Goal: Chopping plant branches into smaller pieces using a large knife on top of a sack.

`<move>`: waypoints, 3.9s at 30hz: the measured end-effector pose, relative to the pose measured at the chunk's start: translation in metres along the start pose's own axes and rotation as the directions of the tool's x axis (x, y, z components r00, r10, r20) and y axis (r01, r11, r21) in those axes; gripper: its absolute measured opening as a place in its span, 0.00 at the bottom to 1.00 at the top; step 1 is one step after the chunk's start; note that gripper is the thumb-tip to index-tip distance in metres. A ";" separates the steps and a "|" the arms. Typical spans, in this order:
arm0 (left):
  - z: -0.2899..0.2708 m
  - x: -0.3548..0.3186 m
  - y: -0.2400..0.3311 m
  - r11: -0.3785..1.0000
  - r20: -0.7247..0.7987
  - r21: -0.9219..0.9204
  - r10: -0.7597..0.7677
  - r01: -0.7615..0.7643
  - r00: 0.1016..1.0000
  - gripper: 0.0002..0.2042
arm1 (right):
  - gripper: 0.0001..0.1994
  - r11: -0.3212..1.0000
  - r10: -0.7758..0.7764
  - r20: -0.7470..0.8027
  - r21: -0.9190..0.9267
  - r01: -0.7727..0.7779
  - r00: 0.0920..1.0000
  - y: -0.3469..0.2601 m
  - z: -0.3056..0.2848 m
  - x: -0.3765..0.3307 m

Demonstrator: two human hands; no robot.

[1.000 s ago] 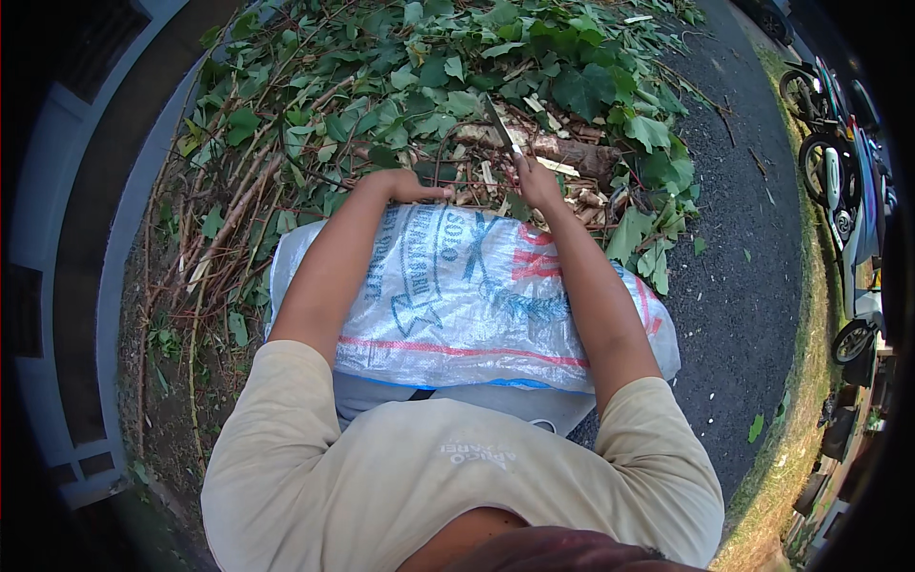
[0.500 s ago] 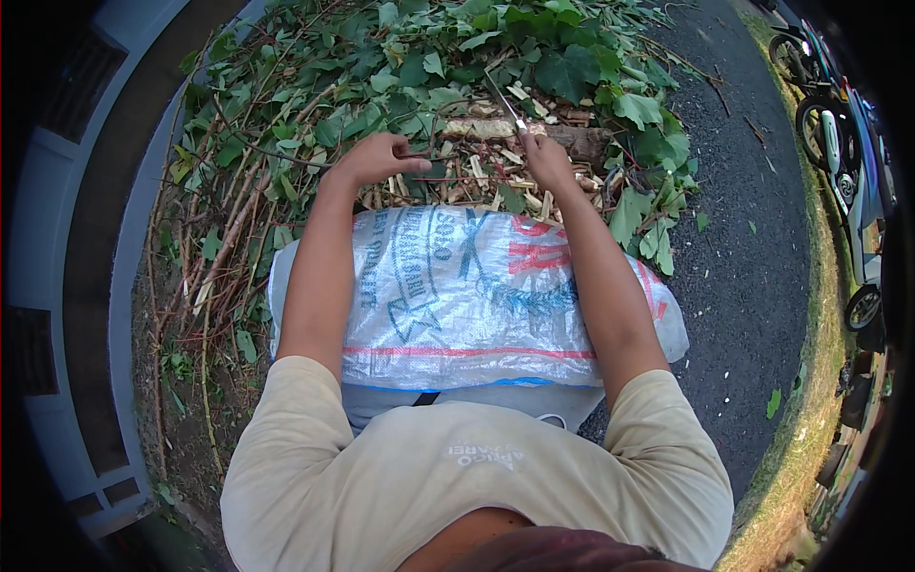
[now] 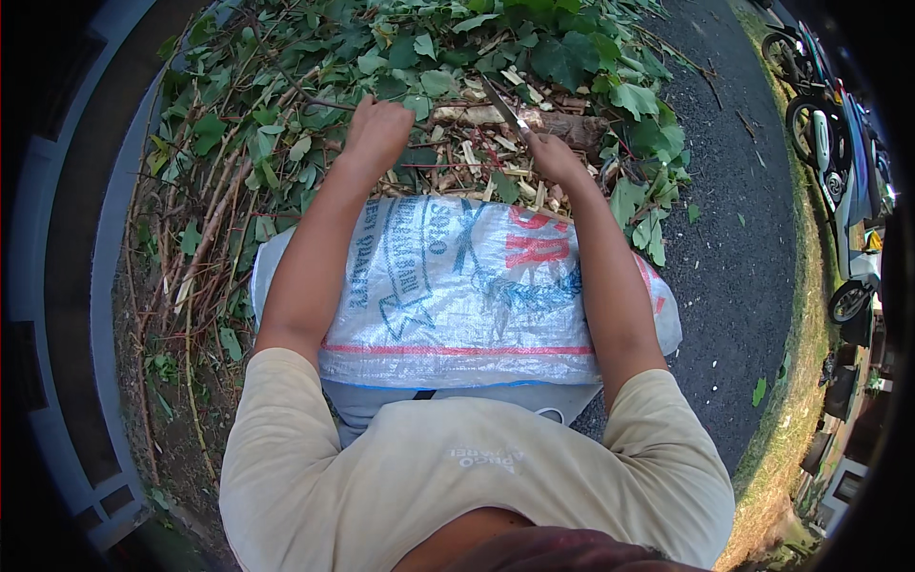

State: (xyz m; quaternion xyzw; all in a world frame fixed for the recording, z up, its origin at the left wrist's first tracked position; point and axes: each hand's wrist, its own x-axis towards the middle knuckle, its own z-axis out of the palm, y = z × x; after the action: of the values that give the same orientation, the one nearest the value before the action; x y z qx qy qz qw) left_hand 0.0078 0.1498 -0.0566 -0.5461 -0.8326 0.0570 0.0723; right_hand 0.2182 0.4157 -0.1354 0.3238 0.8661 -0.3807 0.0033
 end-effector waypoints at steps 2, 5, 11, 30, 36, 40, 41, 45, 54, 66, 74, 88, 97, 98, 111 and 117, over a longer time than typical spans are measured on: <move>0.006 0.006 0.013 0.998 -0.246 -0.005 0.063 -0.066 0.967 0.05 | 0.35 0.999 -0.030 0.004 -0.029 0.030 1.000 -0.002 0.007 0.001; 0.007 0.009 0.027 0.983 -0.241 -0.150 0.069 -0.108 0.968 0.09 | 0.35 0.995 -0.066 -0.021 -0.082 0.064 0.998 -0.005 0.016 -0.001; -0.003 0.011 0.009 0.965 -0.295 -0.253 -0.004 -0.074 0.955 0.14 | 0.34 0.999 -0.040 -0.067 -0.030 0.038 0.997 -0.019 0.006 -0.017; 0.000 0.016 0.017 0.971 -0.101 -0.209 0.094 -0.113 0.991 0.15 | 0.33 0.969 -0.025 -0.031 0.243 0.032 0.999 -0.012 0.055 0.003; 0.007 0.015 0.012 0.965 -0.076 -0.220 0.127 -0.141 0.989 0.14 | 0.23 0.720 -0.127 -0.264 0.638 0.272 0.956 -0.068 0.035 -0.024; 0.003 0.018 0.017 0.949 -0.141 -0.251 0.160 -0.191 0.977 0.14 | 0.24 0.644 -0.275 -0.390 0.604 0.469 0.879 -0.065 0.039 -0.022; 0.005 0.019 0.019 0.952 -0.144 -0.237 0.161 -0.192 0.977 0.14 | 0.24 0.645 -0.269 -0.398 0.602 0.471 0.877 -0.058 0.048 -0.020; 0.011 0.022 0.026 0.949 -0.132 -0.255 0.155 -0.184 0.979 0.14 | 0.33 0.969 -0.090 -0.149 0.217 0.121 0.985 0.001 0.092 0.013; 0.008 0.011 0.012 0.902 -0.132 -0.417 0.058 -0.109 0.989 0.13 | 0.29 0.512 0.179 0.062 0.846 -0.146 0.982 -0.054 0.031 -0.015; 0.009 0.027 0.013 0.920 0.042 -0.389 0.075 -0.053 0.996 0.15 | 0.30 0.938 -0.101 -0.335 0.282 0.202 0.937 -0.010 0.071 0.002; 0.020 0.016 0.004 0.891 0.108 -0.448 -0.024 0.070 0.994 0.17 | 0.28 0.472 0.206 0.351 0.782 -0.407 0.913 -0.002 0.057 0.010; 0.017 0.028 0.013 0.893 0.074 -0.449 0.007 0.027 0.997 0.17 | 0.35 0.944 0.090 -0.047 0.323 -0.070 0.995 0.035 0.089 0.031; 0.025 0.019 -0.002 0.854 0.091 -0.509 -0.073 0.109 0.993 0.20 | 0.29 0.559 0.294 0.171 0.768 -0.314 0.940 -0.009 0.043 0.003; 0.023 0.020 0.001 0.858 0.059 -0.509 -0.039 0.063 0.998 0.20 | 0.30 0.705 0.284 0.017 0.674 -0.221 0.959 -0.013 0.039 -0.003; 0.107 0.025 0.050 0.937 0.281 -0.336 0.196 -0.095 0.940 0.15 | 0.28 0.834 0.029 0.170 0.539 -0.118 0.985 -0.025 0.055 0.001; 0.113 0.016 0.051 0.942 0.340 -0.335 0.118 0.003 0.933 0.17 | 0.33 0.927 0.031 -0.007 0.375 -0.026 1.000 -0.039 0.051 -0.002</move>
State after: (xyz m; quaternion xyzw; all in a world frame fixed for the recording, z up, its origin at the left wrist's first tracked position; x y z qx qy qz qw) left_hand 0.0267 0.1826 -0.1760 -0.5556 -0.8129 0.0166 -0.1739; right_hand 0.1860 0.3612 -0.1456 0.3334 0.7728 -0.5368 -0.0586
